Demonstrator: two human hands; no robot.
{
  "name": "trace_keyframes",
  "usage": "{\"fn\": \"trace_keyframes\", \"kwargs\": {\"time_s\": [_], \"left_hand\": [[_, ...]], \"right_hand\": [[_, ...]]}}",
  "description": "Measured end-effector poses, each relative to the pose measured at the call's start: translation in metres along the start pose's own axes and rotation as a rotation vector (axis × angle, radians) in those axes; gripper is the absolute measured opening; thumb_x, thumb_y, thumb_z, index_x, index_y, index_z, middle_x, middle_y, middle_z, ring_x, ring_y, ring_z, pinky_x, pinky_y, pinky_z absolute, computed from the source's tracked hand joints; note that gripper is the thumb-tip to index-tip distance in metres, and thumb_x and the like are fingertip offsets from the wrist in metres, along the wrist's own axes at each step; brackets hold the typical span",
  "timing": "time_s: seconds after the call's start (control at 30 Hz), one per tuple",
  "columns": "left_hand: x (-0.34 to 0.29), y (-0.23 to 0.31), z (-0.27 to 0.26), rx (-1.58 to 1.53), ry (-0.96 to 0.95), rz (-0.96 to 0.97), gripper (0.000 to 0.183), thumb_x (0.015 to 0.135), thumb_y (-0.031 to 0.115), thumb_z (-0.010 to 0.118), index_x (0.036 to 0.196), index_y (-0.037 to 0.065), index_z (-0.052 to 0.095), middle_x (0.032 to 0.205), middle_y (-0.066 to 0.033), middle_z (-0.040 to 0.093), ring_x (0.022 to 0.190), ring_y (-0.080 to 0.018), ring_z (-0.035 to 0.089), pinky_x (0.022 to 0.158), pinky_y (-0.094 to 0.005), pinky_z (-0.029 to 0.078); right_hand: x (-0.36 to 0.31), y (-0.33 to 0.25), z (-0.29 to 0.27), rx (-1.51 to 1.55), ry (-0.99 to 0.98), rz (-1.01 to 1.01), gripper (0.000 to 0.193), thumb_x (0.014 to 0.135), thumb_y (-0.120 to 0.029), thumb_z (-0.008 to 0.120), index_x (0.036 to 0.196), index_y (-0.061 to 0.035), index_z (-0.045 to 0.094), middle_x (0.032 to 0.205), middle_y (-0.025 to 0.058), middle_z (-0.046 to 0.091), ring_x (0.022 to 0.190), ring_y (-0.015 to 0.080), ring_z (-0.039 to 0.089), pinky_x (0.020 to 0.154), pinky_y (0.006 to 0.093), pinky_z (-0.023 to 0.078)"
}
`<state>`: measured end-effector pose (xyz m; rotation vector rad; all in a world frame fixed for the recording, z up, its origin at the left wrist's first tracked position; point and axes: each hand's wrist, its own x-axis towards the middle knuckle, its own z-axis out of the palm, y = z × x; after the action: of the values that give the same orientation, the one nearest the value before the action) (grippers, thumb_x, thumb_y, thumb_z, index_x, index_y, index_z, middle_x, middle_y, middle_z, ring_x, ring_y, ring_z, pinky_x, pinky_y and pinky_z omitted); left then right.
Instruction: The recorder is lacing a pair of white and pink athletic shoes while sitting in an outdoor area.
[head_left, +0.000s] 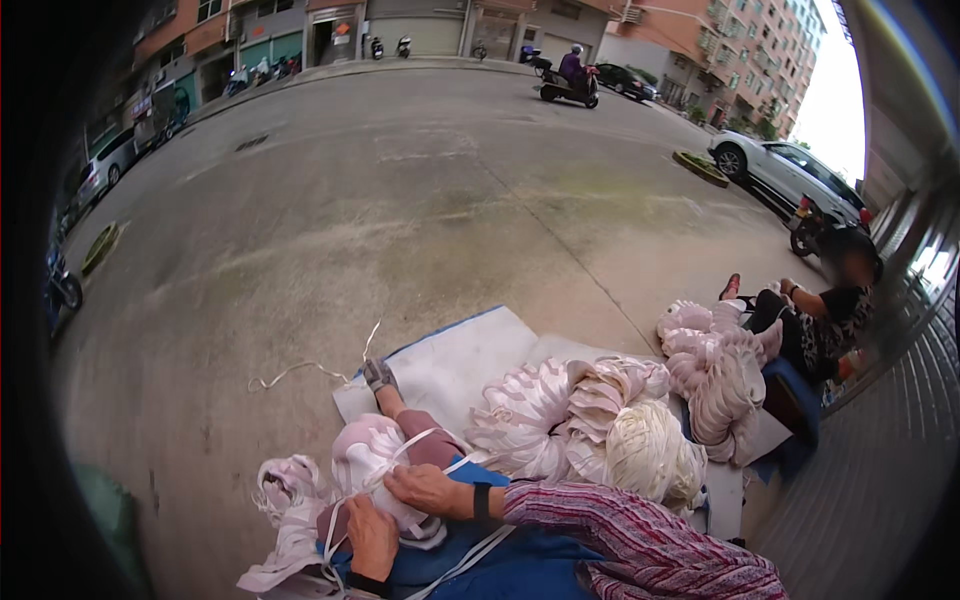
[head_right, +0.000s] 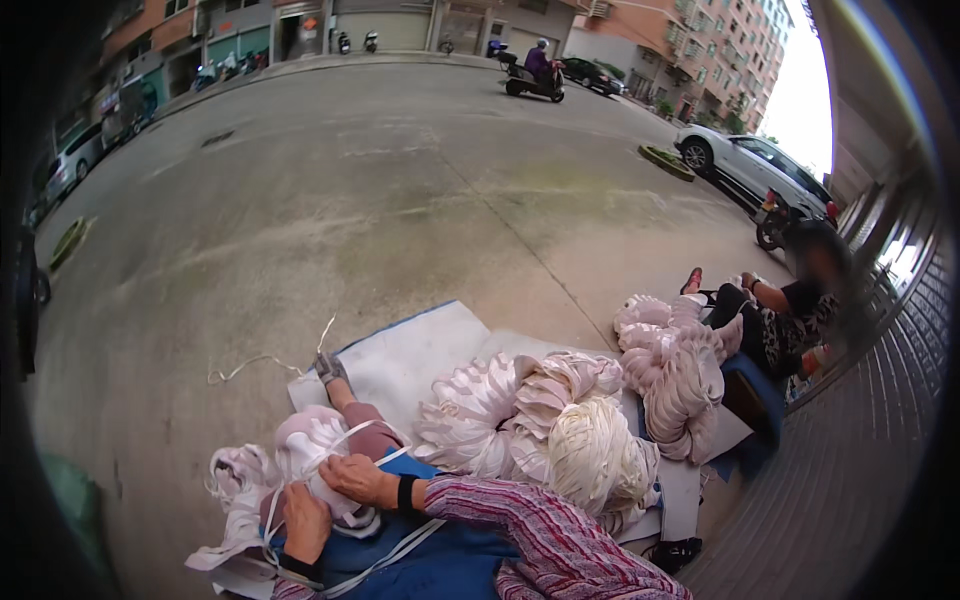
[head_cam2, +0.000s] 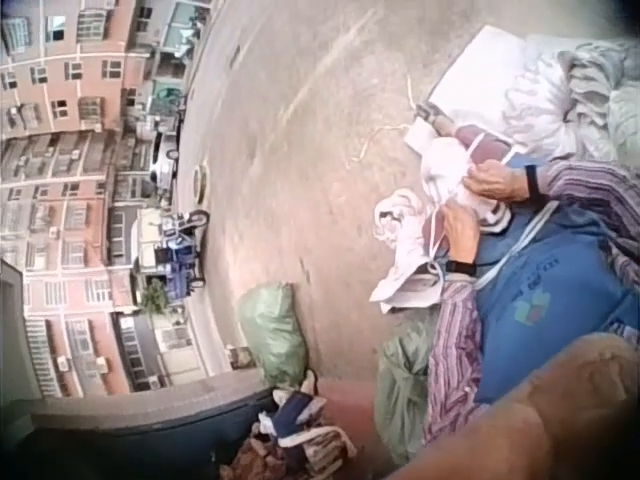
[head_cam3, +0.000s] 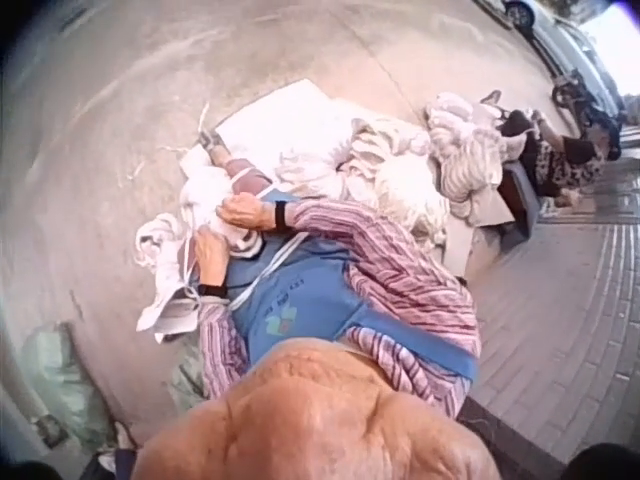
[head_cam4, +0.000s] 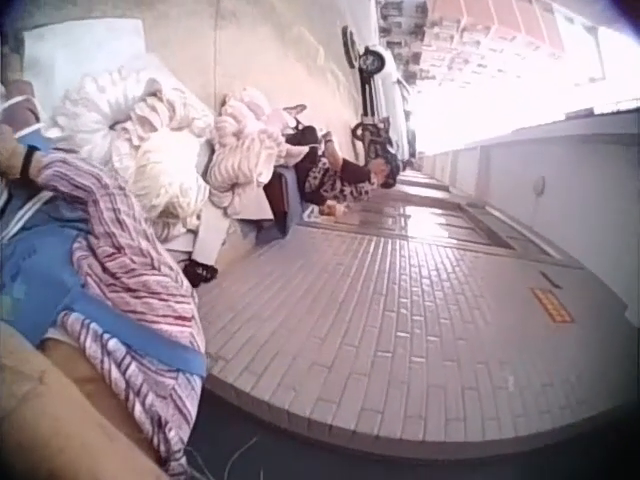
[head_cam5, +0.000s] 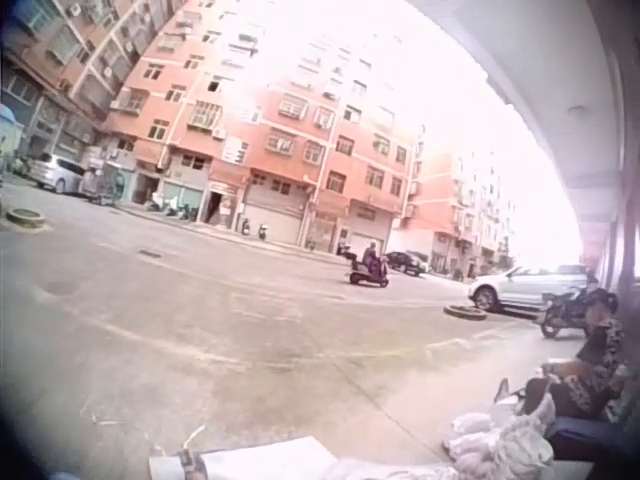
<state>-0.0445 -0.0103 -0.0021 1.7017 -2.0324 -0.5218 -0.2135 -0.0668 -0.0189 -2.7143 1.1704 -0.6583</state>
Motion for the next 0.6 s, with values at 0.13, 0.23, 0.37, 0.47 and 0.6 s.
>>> {"fn": "trace_keyframes", "kwargs": {"time_s": [0.13,0.23,0.37,0.47,0.6], "left_hand": [[0.001,-0.003,0.002,0.031,0.005,-0.01,0.024,0.079,0.007,0.052,0.097,-0.005,0.042,0.097,-0.03,0.046,0.087,-0.0484,0.053,0.074,-0.0531,0.045],[0.001,-0.004,0.001,0.024,0.002,-0.032,0.024,0.079,0.007,0.052,0.097,-0.005,0.042,0.098,-0.0301,0.047,0.088,-0.0488,0.053,0.075,-0.0537,0.045],[0.001,-0.013,0.006,0.009,0.001,-0.029,0.026,0.078,0.008,0.053,0.098,-0.006,0.042,0.096,-0.0303,0.048,0.088,-0.049,0.052,0.076,-0.0543,0.043],[0.003,-0.023,0.018,-0.006,0.001,-0.041,0.025,0.079,0.01,0.052,0.097,-0.005,0.044,0.096,-0.0299,0.049,0.089,-0.0477,0.052,0.076,-0.0536,0.042],[0.003,-0.033,0.036,-0.672,0.145,-0.052,0.033,0.08,0.016,0.058,0.105,-0.001,0.047,0.102,-0.0228,0.051,0.096,-0.0389,0.054,0.081,-0.0463,0.045]], "right_hand": [[0.009,-0.001,0.006,-0.245,-0.086,-0.127,0.016,0.078,-0.012,0.054,0.088,0.0006,0.056,0.071,0.012,0.055,0.059,0.023,0.061,0.048,0.0317,0.045],[0.012,-0.005,0.009,-0.404,-0.208,-0.16,0.013,0.077,-0.013,0.056,0.074,-0.0014,0.06,0.074,0.0084,0.055,0.062,0.0181,0.057,0.051,0.0312,0.044],[0.02,0.004,0.001,-0.464,-0.094,-0.259,0.012,0.074,-0.014,0.058,0.074,-0.0024,0.06,0.078,0.0084,0.052,0.073,0.0184,0.054,0.061,0.0327,0.043],[0.03,-0.002,-0.014,-0.329,-0.098,-0.37,0.014,0.074,-0.016,0.057,0.077,-0.0024,0.06,0.084,0.0095,0.05,0.081,0.0205,0.049,0.07,0.0342,0.04],[0.031,-0.054,-0.032,0.537,-0.056,-0.241,0.029,0.075,-0.006,0.059,0.102,-0.001,0.049,0.094,0.0163,0.046,0.094,0.0337,0.052,0.083,0.0393,0.043]]}}
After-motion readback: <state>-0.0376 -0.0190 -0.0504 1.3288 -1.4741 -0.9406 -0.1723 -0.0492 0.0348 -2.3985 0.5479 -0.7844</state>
